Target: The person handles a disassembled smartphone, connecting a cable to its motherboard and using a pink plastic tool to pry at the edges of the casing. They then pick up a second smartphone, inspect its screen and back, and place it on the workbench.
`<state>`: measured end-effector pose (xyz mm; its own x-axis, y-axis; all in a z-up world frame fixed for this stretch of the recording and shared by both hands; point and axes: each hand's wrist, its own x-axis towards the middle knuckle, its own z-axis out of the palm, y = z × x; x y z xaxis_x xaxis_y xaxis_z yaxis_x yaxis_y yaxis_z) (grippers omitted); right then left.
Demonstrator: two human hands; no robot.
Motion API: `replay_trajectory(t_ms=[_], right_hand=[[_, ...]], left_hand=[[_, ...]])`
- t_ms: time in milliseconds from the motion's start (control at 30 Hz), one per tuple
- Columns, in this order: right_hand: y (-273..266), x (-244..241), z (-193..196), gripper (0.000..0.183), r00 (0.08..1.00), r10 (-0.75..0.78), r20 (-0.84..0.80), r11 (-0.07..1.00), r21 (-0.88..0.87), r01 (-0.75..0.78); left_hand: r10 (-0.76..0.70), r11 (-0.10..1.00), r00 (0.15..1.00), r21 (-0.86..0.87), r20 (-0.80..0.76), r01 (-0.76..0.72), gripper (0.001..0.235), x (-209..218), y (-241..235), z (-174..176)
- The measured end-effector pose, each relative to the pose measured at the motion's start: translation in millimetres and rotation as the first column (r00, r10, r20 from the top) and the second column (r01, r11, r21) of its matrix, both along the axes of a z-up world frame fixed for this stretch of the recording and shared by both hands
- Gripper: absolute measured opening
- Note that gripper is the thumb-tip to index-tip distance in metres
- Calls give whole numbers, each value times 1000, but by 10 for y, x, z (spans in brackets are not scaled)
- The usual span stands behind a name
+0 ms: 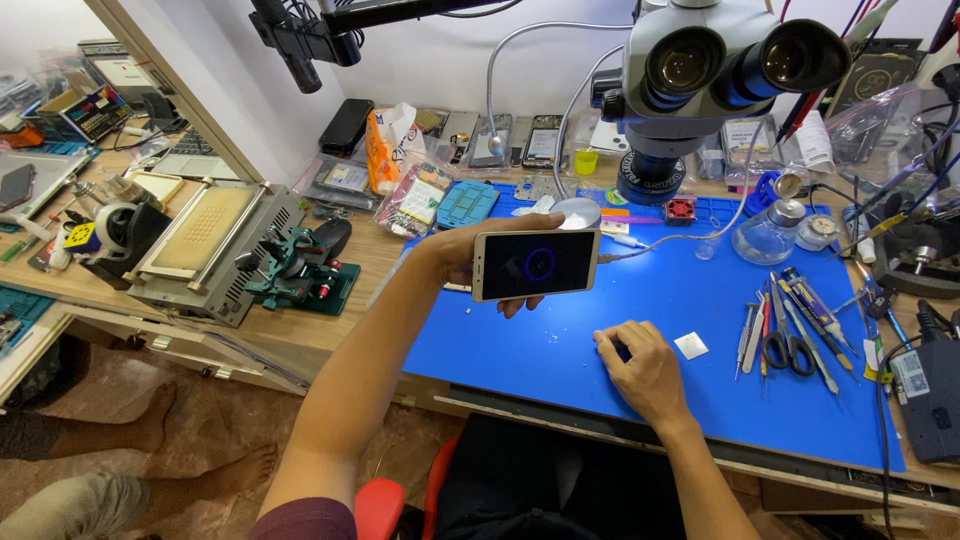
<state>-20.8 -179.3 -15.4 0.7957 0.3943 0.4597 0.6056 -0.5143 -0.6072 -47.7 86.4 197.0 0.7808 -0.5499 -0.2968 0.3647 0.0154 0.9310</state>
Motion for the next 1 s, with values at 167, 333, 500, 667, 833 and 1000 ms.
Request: replay_trajectory(t_ms=[167, 333, 500, 667, 833, 1000], right_hand=[[-2, 9, -22, 29, 1000, -2, -8, 1000, 8, 2], [-3, -2, -7, 29, 999, -2, -41, 1000, 14, 2], [-4, 3, -11, 27, 999, -4, -48, 1000, 11, 5], [-9, 8, -22, 26, 999, -2, -40, 1000, 9, 2], [-8, 10, -29, 25, 999, 3, -32, 1000, 12, -3], [-6, 8, -20, 26, 999, -5, -33, 1000, 5, 5]], left_hand=[[-19, 1000, 1000, 7, 5, 19, 80, 9, -8, 21], [-23, 1000, 1000, 7, -10, 23, 79, 25, -16, 26], [-6, 1000, 1000, 17, -26, 6, 80, 14, -20, 69], [-54, 998, 998, 28, -27, 55, 82, 37, -42, 110], [-35, 999, 999, 26, -22, 35, 80, 8, -40, 125], [-53, 998, 998, 17, -22, 53, 80, 10, -24, 94]])
